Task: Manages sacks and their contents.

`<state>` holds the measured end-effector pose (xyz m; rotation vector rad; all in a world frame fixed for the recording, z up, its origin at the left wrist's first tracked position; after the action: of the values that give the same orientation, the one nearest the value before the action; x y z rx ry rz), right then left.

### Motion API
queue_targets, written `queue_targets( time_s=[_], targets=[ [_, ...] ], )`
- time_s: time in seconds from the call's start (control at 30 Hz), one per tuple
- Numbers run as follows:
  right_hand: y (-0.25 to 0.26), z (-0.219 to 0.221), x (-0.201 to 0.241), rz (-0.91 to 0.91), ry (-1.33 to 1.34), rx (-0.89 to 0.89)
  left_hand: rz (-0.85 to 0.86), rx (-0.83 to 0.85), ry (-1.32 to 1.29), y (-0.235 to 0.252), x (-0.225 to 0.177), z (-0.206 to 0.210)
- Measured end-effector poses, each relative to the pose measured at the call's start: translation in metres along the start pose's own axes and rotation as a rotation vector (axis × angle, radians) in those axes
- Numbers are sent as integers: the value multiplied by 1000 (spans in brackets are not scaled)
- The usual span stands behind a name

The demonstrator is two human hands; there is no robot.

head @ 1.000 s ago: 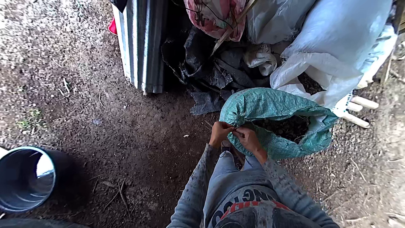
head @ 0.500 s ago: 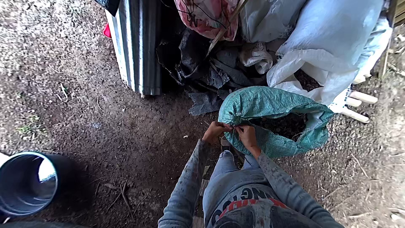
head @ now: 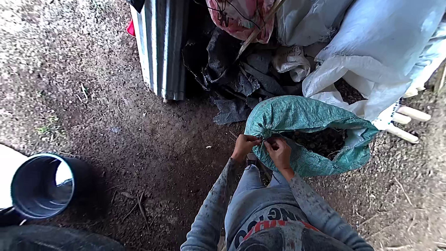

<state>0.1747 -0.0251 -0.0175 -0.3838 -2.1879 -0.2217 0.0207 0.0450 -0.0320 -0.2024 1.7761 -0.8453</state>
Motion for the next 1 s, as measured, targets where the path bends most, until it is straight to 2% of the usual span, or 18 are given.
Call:
queue_targets(
  time_s=[0.07,0.13,0.27,0.37,0.43,0.53,0.57,0.63,0.7,0.77,0.87,0.93,1.0],
  targets=[
    [-5,-4,7,-183,-53,-60,4,-10,31,-2,0,2],
    [-4,-1,17,-231,-77,-19,23,-20,31,-2,1,5],
    [4,6,36,-113,-292,156,80,-60,63,-2,6,4],
    [13,8,38,172,-379,468,130,-86,141,-9,0,3],
    [19,14,24,394,-70,566,137,-61,174,-10,-5,3],
    [8,32,-1,774,827,473,149,-2,113,-6,0,2],
    [5,36,-5,829,1002,451,154,2,91,-5,2,1],
    [1,38,-8,850,1153,438,156,1,79,-4,3,1],
    [1,38,-6,801,1071,360,148,-28,115,-6,2,2],
    [3,35,-4,694,782,229,134,-66,152,-10,0,3],
    [3,27,1,565,431,158,102,-176,119,-14,4,4],
    [-2,25,3,531,439,121,92,-225,46,-15,8,5],
    [-6,22,1,528,569,112,120,-226,25,-17,8,7]
  ],
)
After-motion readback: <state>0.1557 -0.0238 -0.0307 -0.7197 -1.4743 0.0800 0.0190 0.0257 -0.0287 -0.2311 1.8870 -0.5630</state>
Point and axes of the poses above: each hand's wrist, its own y-axis towards the middle knuckle, its own z-axis out of the palm, x = y × z, the point moved 5 cm from there along y, towards the middle knuckle, and after that the axes turned 2 degrees about -x, right-handed, at the moved point
